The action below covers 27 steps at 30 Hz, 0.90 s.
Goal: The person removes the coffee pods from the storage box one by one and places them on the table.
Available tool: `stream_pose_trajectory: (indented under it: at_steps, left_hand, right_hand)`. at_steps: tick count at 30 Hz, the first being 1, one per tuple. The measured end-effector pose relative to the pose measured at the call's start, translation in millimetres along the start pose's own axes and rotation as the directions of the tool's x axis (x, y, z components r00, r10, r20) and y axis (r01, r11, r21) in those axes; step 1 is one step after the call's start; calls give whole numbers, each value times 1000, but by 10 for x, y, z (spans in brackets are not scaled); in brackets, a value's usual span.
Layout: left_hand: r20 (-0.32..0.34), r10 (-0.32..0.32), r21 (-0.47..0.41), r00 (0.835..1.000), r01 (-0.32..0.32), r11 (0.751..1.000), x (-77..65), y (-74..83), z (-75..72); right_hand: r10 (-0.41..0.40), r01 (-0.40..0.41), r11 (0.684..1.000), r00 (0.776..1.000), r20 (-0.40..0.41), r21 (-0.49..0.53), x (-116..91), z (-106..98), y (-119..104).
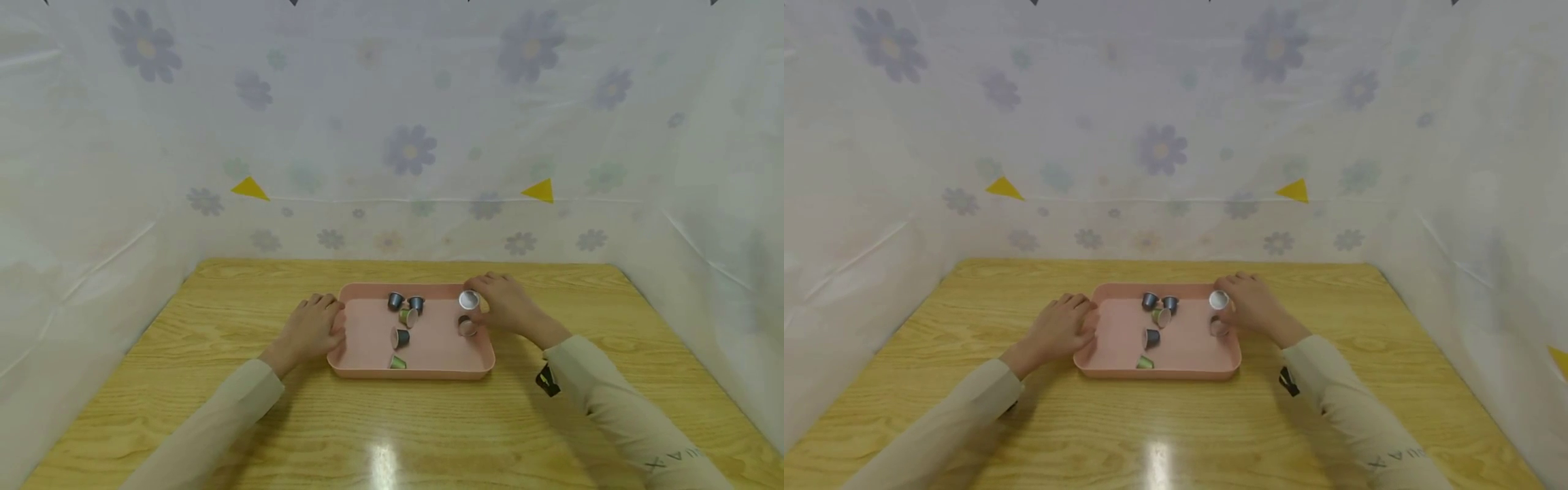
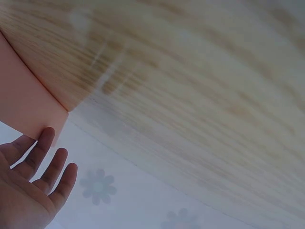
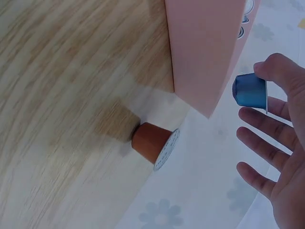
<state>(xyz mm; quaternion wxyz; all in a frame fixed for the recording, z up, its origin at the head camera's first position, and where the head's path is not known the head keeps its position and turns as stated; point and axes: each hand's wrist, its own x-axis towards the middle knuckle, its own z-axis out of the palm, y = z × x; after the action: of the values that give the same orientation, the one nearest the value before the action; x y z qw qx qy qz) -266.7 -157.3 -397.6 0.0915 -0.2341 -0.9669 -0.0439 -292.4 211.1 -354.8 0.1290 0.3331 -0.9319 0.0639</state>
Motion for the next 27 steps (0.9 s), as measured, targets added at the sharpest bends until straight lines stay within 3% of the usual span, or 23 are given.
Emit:
stream_pose_trajectory:
  at_steps: [10, 27]
  left_hand:
    - [-2, 9, 29, 1000, -9, 1000, -5, 3, -6]
    - [-10, 15, 19, 1000, -15, 1000, -8, 0, -4]
  right_hand:
    - [50, -49, 999, 998, -34, 19, -114, -31, 145]
    - [165, -165, 986, 986, -15, -1, -314, -49, 454]
